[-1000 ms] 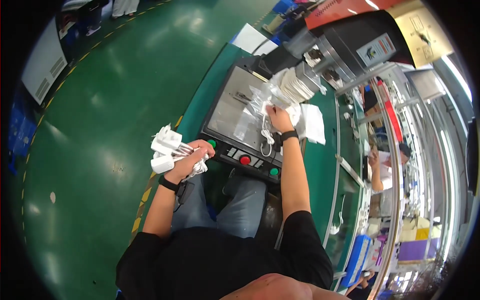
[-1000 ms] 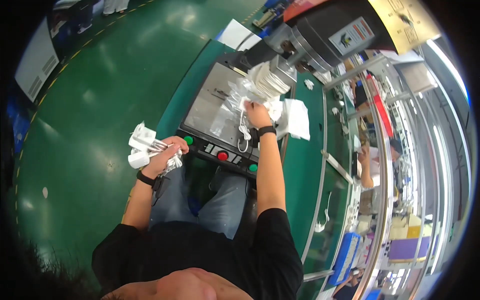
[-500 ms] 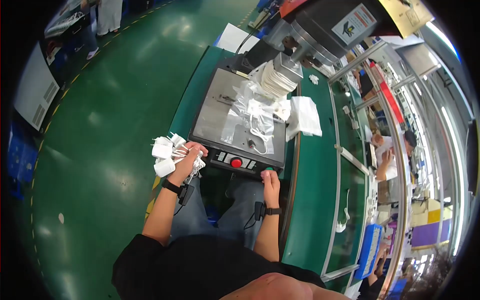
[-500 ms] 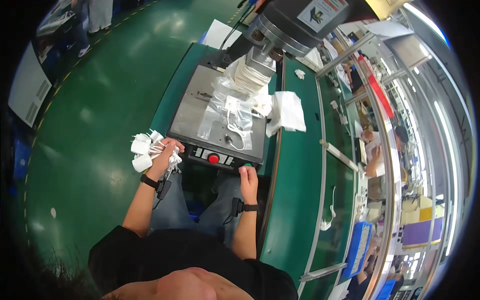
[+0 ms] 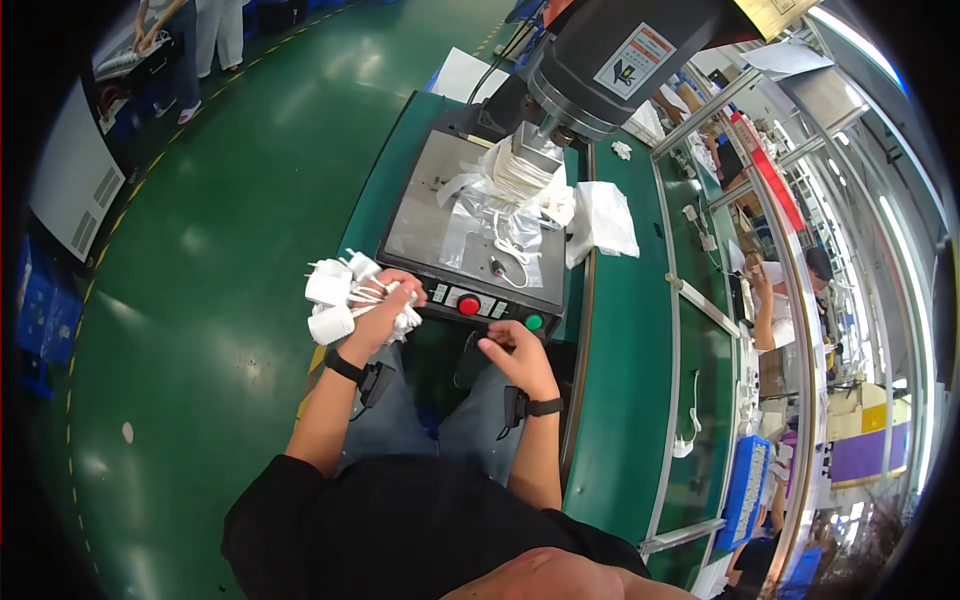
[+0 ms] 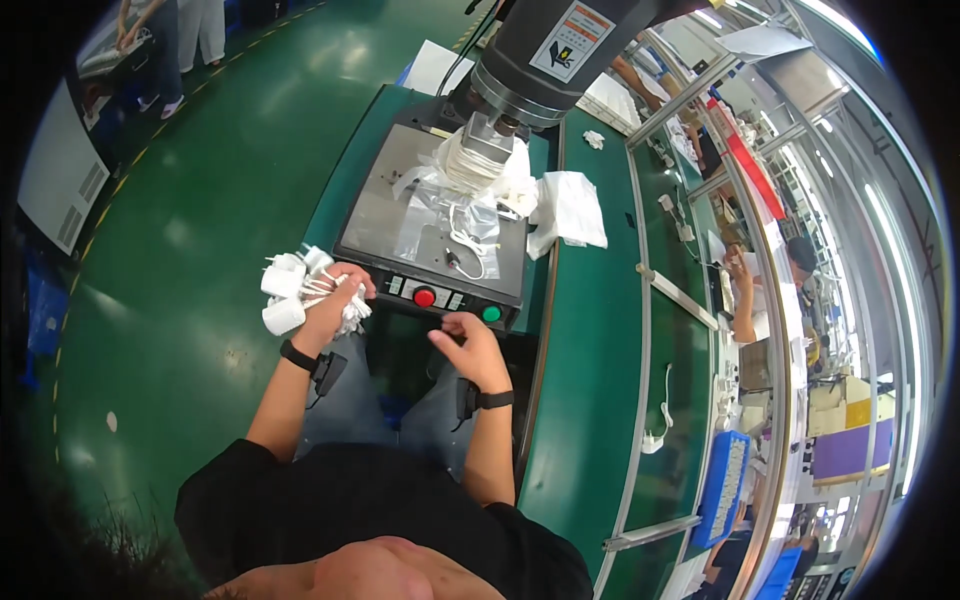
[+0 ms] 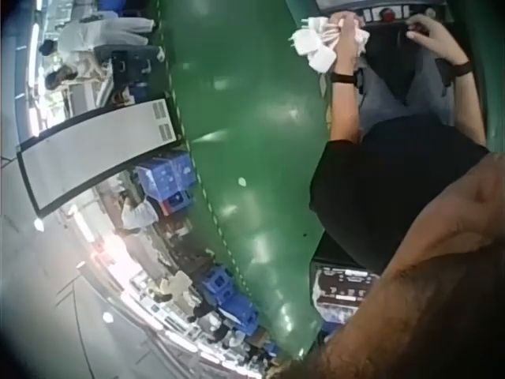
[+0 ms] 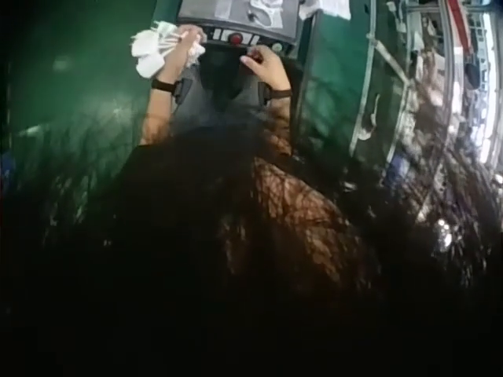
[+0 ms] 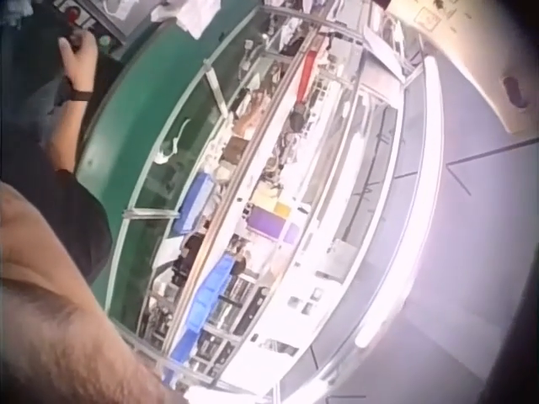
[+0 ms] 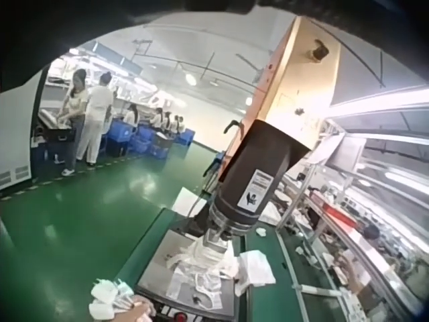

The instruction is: The person picks up a power adapter from the conveyor belt, places it into a plastic bag on the machine, and presses the buttons to seal it. They then remove the sealed bag, place it back onto the conveyor belt, and repeat the process.

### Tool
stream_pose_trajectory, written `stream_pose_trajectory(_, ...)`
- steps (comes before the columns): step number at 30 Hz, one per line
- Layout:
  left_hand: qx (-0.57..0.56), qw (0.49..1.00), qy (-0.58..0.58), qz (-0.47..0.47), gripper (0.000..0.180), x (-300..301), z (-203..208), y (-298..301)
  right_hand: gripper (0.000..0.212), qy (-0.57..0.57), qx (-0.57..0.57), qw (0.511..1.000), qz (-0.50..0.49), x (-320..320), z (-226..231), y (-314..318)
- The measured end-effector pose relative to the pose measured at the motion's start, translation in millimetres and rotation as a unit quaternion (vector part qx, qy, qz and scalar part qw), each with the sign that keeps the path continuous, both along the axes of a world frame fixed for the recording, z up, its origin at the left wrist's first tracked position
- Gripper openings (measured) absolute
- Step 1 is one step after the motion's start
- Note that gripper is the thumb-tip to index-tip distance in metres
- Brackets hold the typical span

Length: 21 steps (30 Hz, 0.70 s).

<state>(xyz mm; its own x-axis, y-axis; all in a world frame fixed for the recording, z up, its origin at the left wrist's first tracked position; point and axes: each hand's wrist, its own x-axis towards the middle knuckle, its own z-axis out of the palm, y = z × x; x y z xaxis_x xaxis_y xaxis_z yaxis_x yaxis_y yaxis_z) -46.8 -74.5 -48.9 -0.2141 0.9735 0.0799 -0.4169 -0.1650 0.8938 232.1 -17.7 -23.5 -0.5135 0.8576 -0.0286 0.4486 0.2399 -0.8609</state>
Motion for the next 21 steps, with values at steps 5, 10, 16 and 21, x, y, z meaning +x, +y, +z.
stream_pose_trajectory(5, 0.099, 0.991, 0.086, -0.024, 0.014, 33.6, 78.1, -29.9, 0.083, 0.172, 0.005, 0.972, 0.162, -73.2, 46.3, -39.8)
stream_pose_trajectory(10, 0.196, 0.963, 0.186, -0.013, 0.016, 18.4, 87.8, -64.2, 0.034, 0.123, -0.270, 0.902, 0.315, -111.4, 24.9, -41.2)
stream_pose_trajectory(16, 0.318, 0.924, -0.208, -0.031, 0.042, 15.9, 105.1, -15.5, 0.024, 0.214, 0.025, 0.942, 0.257, -55.6, 103.3, -24.4)
stream_pose_trajectory(21, 0.190, 0.935, -0.248, -0.171, 0.053, 117.6, 158.3, -7.8, 0.030, 0.192, 0.188, 0.952, 0.144, 52.8, 196.2, -64.0)
